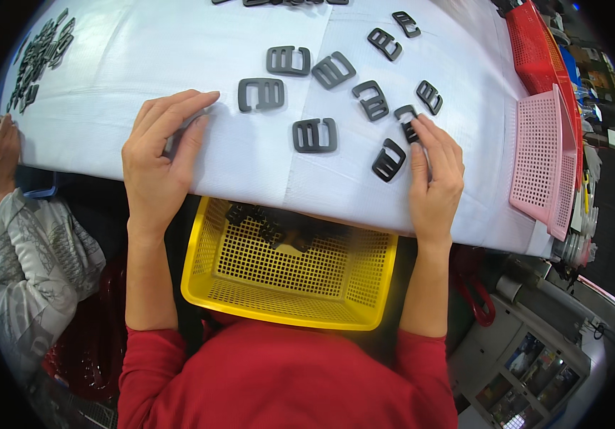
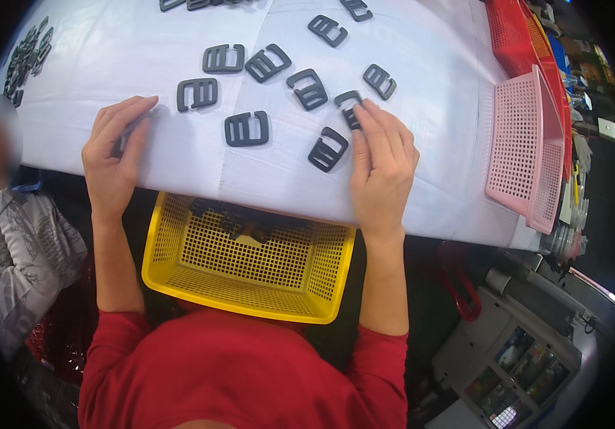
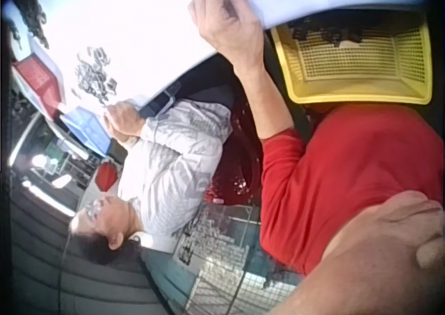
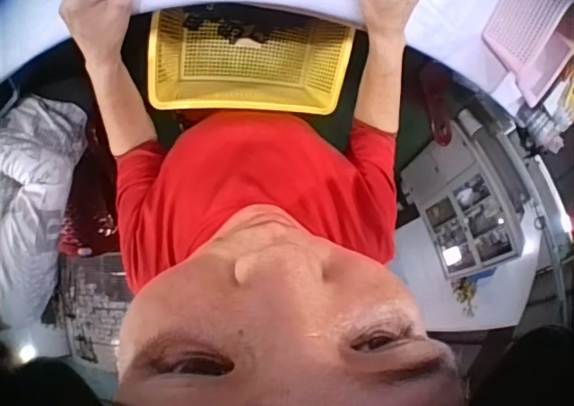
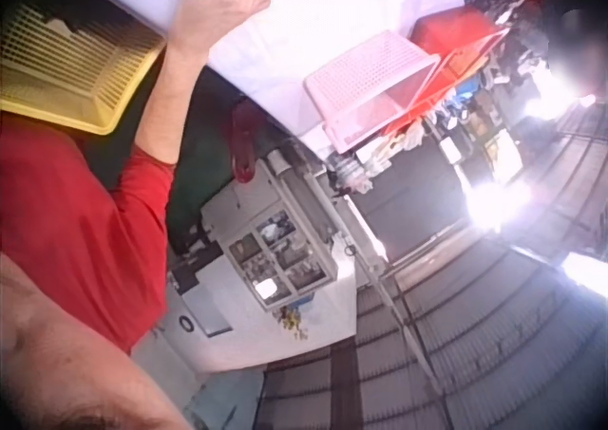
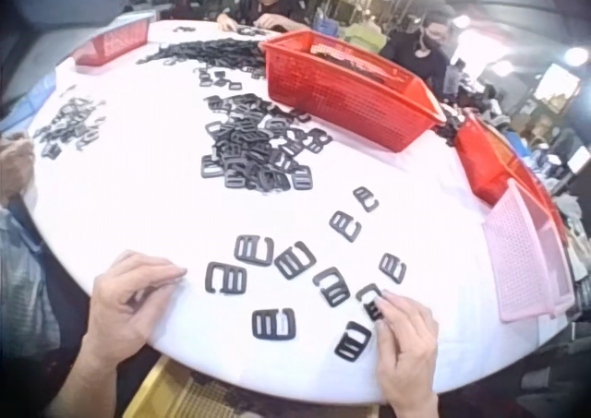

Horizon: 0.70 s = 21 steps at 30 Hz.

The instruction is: The person picks up small black plastic buckles from a table, inspects them, and places them into a yellow basket. The person repeats this process, occasionally moving the basket and continuing to sort the buckles.

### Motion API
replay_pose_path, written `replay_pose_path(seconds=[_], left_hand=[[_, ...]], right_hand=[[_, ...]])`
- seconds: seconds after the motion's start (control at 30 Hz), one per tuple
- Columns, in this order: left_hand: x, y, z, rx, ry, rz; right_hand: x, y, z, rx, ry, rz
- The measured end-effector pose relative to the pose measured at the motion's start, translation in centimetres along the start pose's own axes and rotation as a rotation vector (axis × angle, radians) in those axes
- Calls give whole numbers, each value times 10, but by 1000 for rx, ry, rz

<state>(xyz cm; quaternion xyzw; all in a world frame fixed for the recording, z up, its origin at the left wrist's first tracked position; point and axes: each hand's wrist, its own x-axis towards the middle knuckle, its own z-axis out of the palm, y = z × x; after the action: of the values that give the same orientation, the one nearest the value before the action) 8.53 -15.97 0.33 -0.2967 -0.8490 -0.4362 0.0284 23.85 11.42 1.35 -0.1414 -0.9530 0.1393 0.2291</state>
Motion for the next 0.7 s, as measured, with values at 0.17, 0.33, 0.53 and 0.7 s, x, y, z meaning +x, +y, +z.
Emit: replay_pose_path(seconds=[0.17, 0.33, 0.53, 0.7], left_hand=[[2, -3, 5, 69, 60, 80], [3, -5, 5, 105, 42, 120], [21, 5, 11, 151, -37, 151], [22, 22, 23, 99, -172, 166]], right_hand=[[-13, -15, -6, 51, -32, -24], [-26, -32, -6, 271, -19, 45], [-33, -23, 3, 363, 77, 135], [-29, -27, 0, 242, 38, 20]])
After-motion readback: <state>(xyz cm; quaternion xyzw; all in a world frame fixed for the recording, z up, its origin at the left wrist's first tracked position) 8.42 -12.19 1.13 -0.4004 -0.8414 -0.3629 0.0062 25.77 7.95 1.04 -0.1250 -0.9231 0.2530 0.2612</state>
